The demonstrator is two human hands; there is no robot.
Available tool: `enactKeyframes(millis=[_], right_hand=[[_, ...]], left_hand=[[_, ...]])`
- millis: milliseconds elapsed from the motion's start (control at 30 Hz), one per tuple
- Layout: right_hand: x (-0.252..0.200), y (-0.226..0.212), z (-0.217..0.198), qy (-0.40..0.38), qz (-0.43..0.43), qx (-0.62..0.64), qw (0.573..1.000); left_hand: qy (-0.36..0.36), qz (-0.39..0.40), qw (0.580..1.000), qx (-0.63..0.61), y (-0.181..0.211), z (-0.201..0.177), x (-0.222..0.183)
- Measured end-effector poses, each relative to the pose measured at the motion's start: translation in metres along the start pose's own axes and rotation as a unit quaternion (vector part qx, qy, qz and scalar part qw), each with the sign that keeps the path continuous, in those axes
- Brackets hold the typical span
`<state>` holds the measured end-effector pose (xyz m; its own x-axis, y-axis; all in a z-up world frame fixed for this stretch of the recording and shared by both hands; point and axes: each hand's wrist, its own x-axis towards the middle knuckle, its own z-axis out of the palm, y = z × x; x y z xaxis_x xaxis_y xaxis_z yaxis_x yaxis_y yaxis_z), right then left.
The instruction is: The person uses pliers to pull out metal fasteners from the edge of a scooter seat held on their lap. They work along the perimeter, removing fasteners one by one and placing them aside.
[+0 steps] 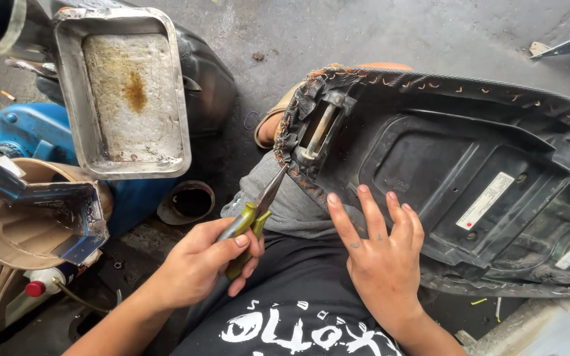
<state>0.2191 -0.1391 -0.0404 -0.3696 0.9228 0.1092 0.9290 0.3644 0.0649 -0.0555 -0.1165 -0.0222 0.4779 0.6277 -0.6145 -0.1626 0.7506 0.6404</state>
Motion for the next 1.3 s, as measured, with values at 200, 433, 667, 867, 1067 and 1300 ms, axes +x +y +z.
enactKeyframes(millis=[200,433,667,867,1067,1300], right_hand=[[0.002,0.002,0.001,-0.005,0.015,0.004,1.0],[0.0,-0.003,0.0,0.006,0.012,-0.013,1.0],[0.006,-0.005,0.0,0.023,0.025,-0.034,0.999],[0.003,-0.006,-0.002,0.017,0.022,-0.029,0.999],[-0.002,-0.01,0.003,0.014,0.013,-0.019,1.0],[0.005,0.001,0.0,0.029,0.024,-0.029,0.999]], left_hand=[[0.19,0.226,0.685,0.666,-0.025,-0.003,0.016],[0.225,0.396,0.533,0.713,-0.019,-0.028,0.04],[-0.063,0.001,0.997,0.049,0.005,-0.017,0.002],[-0.051,-0.104,0.979,-0.169,0.008,-0.008,-0.002],[0.146,-0.271,0.948,-0.081,0.055,0.026,-0.007],[0.166,0.127,0.74,0.639,-0.029,0.011,0.017]])
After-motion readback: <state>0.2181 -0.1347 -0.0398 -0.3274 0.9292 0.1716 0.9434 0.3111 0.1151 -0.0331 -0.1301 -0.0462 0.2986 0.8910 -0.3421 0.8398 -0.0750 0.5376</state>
